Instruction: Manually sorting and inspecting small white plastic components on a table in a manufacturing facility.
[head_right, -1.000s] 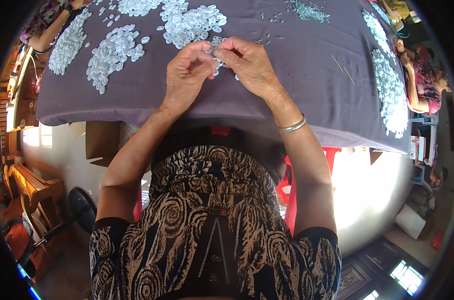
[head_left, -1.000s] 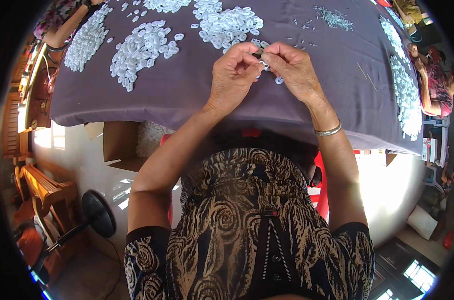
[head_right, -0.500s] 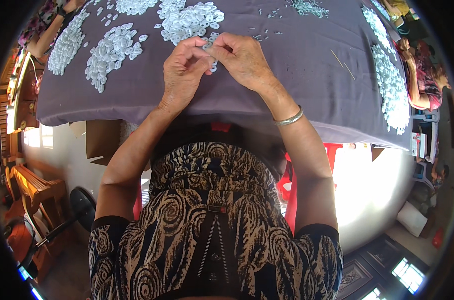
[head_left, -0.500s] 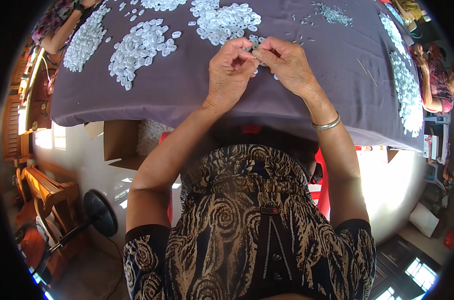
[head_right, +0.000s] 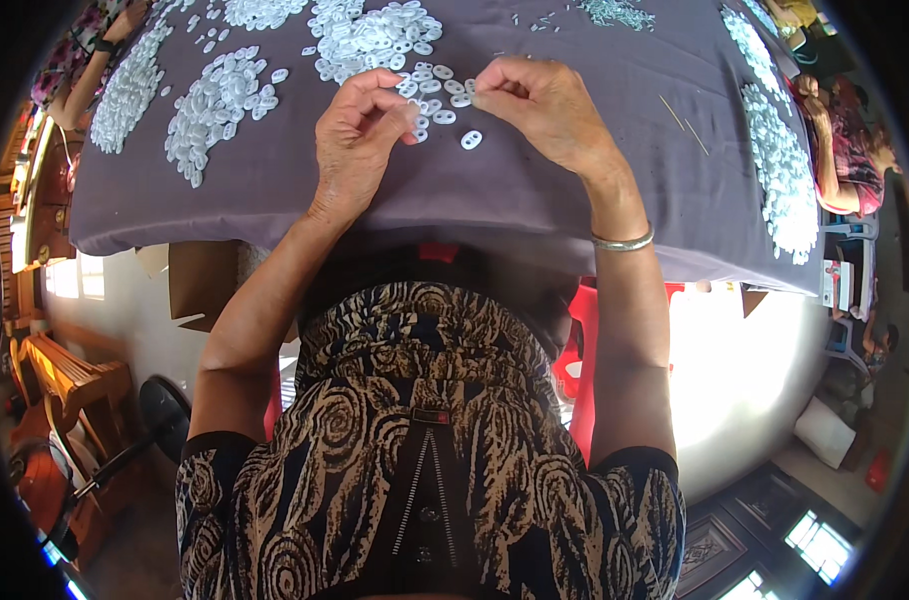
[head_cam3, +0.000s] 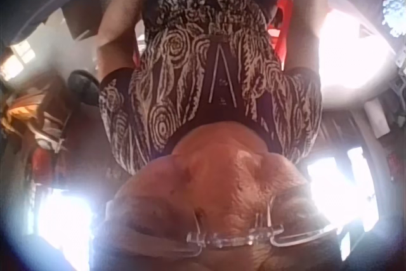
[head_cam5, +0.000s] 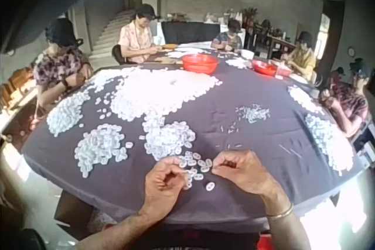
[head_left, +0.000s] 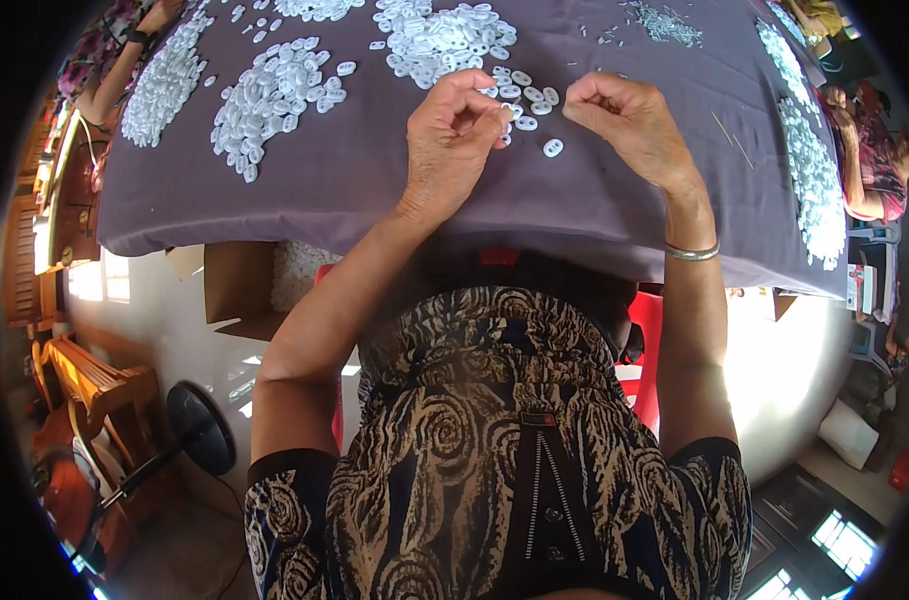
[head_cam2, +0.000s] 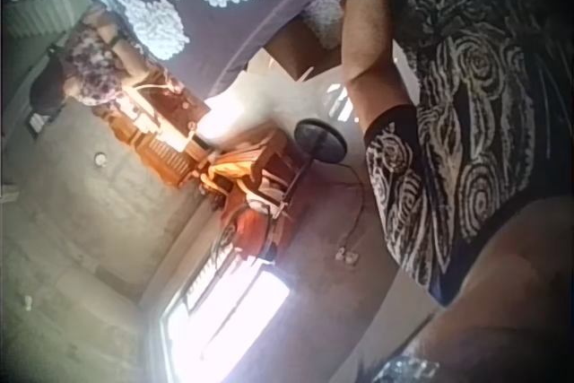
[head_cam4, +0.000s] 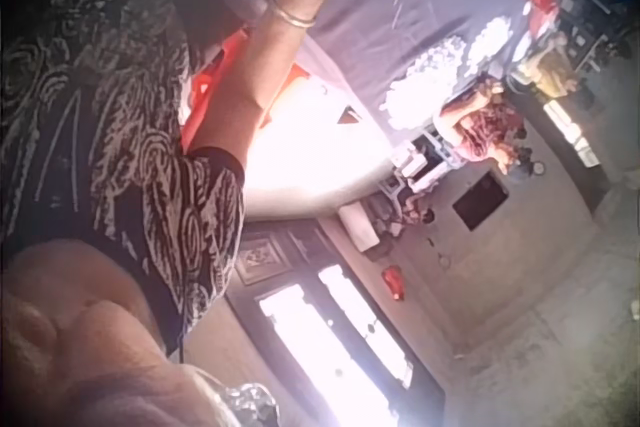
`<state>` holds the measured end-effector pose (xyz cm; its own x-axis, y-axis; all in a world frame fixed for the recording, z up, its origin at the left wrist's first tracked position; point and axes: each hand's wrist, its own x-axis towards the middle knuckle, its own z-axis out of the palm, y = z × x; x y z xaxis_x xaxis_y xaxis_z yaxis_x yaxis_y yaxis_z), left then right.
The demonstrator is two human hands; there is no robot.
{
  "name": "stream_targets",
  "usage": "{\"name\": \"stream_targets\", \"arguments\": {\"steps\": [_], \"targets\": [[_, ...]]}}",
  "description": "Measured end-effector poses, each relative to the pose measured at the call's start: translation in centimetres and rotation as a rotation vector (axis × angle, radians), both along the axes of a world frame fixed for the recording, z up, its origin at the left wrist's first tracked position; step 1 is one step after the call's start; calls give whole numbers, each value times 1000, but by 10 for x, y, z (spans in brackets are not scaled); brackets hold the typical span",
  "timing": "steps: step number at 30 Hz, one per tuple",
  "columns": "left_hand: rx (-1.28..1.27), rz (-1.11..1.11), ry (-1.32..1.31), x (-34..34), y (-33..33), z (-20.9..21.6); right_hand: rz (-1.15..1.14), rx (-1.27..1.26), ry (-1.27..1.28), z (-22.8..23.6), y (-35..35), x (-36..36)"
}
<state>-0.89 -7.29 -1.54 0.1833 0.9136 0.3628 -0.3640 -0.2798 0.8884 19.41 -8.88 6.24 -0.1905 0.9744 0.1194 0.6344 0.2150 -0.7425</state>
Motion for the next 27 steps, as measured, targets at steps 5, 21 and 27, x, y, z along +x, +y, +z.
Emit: {"name": "stream_targets", "arguments": {"steps": [5,21,27], "targets": [[10,23,-25,0,-1,0,171,-21,-74,-3,-4,-3],[36,23,-33,-1,0,-2,270,-25,-274,-5,-5,-10],[-9,1,-23,2,-4,1,163,-154,161,-12,-1,-13]]}}
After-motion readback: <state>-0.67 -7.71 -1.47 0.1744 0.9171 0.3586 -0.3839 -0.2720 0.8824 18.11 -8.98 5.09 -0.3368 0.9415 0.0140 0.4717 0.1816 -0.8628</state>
